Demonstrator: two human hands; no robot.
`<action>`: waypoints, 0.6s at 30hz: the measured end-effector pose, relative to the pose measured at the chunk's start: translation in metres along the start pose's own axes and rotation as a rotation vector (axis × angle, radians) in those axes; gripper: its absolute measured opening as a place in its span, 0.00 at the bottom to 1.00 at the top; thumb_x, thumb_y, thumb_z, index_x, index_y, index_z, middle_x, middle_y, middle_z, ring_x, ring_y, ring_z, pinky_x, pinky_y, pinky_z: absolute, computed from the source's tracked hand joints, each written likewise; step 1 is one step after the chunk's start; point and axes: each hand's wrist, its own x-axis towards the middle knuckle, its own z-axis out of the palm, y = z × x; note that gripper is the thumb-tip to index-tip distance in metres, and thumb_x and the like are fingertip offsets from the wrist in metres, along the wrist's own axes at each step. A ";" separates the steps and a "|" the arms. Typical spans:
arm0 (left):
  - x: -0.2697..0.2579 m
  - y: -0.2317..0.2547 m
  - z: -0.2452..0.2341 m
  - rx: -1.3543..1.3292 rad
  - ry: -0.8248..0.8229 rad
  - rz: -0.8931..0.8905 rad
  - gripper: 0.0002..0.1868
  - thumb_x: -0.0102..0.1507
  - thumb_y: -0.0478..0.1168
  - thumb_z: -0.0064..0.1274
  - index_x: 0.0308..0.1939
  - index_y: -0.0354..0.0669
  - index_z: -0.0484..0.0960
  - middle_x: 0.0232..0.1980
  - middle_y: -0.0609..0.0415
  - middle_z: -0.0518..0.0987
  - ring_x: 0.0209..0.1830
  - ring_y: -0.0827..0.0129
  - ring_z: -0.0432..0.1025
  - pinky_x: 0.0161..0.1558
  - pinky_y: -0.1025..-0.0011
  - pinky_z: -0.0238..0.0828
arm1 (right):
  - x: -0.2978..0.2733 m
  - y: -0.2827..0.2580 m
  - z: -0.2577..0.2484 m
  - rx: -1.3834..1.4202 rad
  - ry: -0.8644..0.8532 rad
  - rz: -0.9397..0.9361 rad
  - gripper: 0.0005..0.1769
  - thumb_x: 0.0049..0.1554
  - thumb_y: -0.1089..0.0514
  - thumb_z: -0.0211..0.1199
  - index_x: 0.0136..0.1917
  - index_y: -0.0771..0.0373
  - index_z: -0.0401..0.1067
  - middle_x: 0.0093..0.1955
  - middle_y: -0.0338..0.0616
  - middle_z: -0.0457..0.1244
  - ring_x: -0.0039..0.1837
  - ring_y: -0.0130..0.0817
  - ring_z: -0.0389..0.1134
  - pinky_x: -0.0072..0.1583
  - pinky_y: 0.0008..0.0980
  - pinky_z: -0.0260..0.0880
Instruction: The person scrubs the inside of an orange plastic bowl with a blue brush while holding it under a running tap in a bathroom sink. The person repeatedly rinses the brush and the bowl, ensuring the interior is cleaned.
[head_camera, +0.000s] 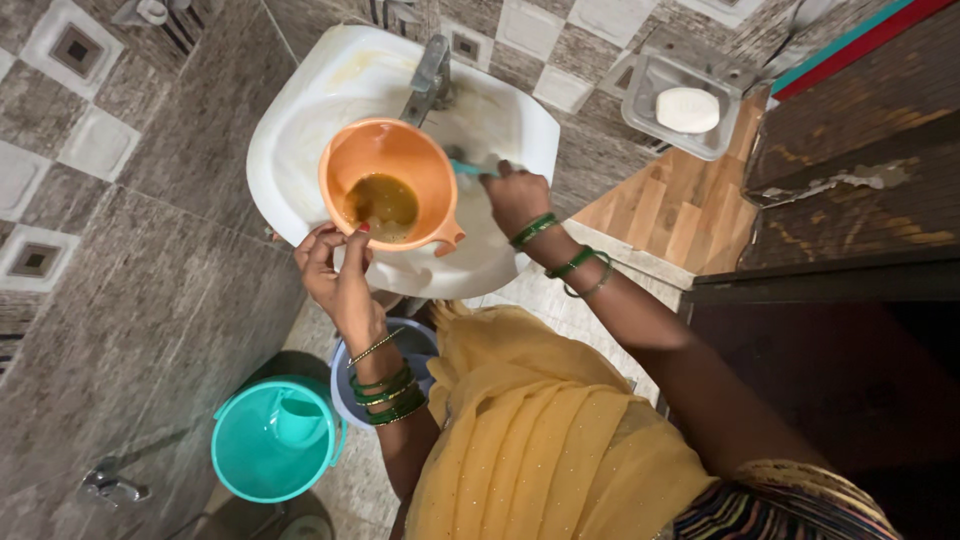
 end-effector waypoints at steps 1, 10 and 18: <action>0.001 0.000 -0.001 0.006 -0.006 -0.005 0.09 0.58 0.26 0.65 0.31 0.34 0.77 0.55 0.55 0.69 0.34 0.75 0.70 0.32 0.79 0.68 | -0.007 0.002 -0.009 0.003 -0.020 0.023 0.17 0.49 0.63 0.63 0.52 0.49 0.80 0.46 0.45 0.68 0.41 0.44 0.73 0.41 0.44 0.71; 0.009 -0.010 -0.006 0.071 0.004 0.057 0.11 0.58 0.27 0.66 0.30 0.35 0.76 0.55 0.54 0.70 0.40 0.75 0.70 0.33 0.78 0.67 | -0.017 0.011 -0.058 0.146 0.087 0.114 0.17 0.53 0.60 0.64 0.54 0.46 0.82 0.41 0.44 0.67 0.38 0.46 0.71 0.40 0.46 0.69; 0.004 0.003 -0.001 0.064 0.024 0.010 0.11 0.57 0.28 0.65 0.30 0.36 0.76 0.57 0.55 0.69 0.42 0.74 0.71 0.33 0.78 0.70 | 0.017 -0.019 -0.030 0.181 0.179 0.118 0.16 0.54 0.59 0.65 0.55 0.46 0.82 0.41 0.43 0.67 0.39 0.44 0.71 0.39 0.45 0.68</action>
